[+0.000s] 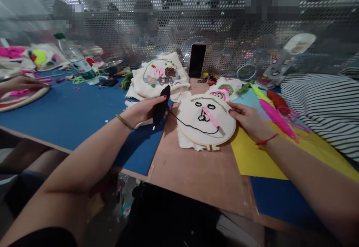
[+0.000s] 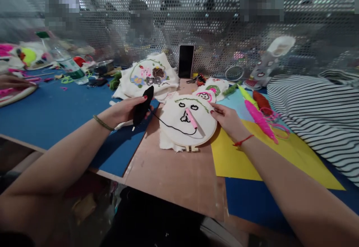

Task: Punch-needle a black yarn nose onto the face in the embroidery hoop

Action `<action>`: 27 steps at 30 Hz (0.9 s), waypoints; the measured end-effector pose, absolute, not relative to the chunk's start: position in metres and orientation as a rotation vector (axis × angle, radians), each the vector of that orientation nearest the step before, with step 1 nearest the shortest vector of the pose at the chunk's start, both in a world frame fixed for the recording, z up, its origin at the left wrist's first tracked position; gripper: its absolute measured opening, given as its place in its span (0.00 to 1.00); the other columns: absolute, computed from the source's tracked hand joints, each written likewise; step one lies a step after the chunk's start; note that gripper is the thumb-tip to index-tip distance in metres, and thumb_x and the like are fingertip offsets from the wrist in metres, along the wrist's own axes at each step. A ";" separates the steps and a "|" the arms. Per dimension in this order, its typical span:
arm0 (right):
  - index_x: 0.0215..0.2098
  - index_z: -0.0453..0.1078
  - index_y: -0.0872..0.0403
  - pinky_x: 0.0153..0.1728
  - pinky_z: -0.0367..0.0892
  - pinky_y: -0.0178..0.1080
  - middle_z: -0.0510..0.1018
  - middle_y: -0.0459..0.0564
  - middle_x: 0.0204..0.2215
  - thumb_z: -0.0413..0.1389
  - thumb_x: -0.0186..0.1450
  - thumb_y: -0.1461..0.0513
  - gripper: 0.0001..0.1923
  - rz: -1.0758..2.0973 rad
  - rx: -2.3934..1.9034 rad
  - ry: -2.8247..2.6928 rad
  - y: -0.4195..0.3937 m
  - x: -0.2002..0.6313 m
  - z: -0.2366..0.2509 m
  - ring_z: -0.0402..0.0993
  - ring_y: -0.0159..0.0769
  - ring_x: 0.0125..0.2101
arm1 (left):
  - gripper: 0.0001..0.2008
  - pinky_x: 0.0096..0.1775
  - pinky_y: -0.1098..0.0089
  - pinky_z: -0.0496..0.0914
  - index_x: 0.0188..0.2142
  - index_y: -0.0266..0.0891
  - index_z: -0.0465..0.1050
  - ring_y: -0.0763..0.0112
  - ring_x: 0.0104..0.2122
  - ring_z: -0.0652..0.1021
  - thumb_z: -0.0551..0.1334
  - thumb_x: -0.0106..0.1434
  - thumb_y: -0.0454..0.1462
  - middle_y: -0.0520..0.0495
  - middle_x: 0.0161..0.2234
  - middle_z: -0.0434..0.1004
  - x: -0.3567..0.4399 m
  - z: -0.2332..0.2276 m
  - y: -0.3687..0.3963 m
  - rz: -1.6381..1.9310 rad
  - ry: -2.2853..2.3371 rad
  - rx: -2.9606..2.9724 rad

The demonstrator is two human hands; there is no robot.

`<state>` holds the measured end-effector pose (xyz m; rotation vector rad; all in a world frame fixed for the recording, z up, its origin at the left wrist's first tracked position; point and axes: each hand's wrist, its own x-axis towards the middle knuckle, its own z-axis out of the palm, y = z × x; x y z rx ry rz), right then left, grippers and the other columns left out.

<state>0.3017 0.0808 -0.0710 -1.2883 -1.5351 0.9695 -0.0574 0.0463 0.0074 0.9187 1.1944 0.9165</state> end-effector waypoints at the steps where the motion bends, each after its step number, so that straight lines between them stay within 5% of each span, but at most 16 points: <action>1: 0.52 0.78 0.53 0.40 0.77 0.44 0.85 0.54 0.44 0.62 0.60 0.56 0.23 0.888 -1.314 -1.601 0.080 0.303 -0.072 0.81 0.44 0.40 | 0.05 0.28 0.69 0.73 0.40 0.35 0.74 0.70 0.24 0.77 0.60 0.69 0.34 0.44 0.31 0.79 -0.057 0.009 0.045 0.945 1.180 0.928; 5: 0.54 0.77 0.53 0.38 0.76 0.46 0.85 0.55 0.39 0.58 0.64 0.56 0.21 0.523 -1.411 -1.874 0.078 0.305 -0.071 0.80 0.46 0.37 | 0.04 0.30 0.68 0.73 0.40 0.33 0.74 0.71 0.24 0.77 0.60 0.68 0.31 0.46 0.30 0.77 -0.055 0.012 0.041 0.984 1.151 0.946; 11: 0.55 0.75 0.53 0.50 0.72 0.56 0.80 0.59 0.47 0.50 0.69 0.65 0.19 -0.103 -1.139 -2.195 0.058 0.291 -0.051 0.76 0.53 0.49 | 0.09 0.27 0.71 0.71 0.45 0.33 0.74 0.72 0.24 0.77 0.58 0.70 0.33 0.46 0.30 0.79 -0.057 0.016 0.042 1.062 1.133 0.934; 19: 0.60 0.71 0.51 0.42 0.73 0.49 0.81 0.54 0.37 0.53 0.71 0.64 0.19 0.079 -0.803 -2.450 0.045 0.260 -0.049 0.75 0.46 0.38 | 0.08 0.33 0.67 0.75 0.43 0.33 0.76 0.70 0.27 0.78 0.59 0.68 0.33 0.46 0.32 0.80 -0.056 0.020 0.042 1.062 1.164 0.927; 27: 0.53 0.76 0.52 0.44 0.73 0.51 0.82 0.56 0.38 0.53 0.72 0.57 0.16 0.260 -0.902 -2.217 0.050 0.258 -0.054 0.77 0.46 0.40 | 0.02 0.28 0.70 0.73 0.36 0.36 0.71 0.70 0.24 0.78 0.62 0.68 0.33 0.47 0.27 0.76 -0.062 0.015 0.046 0.982 1.430 1.171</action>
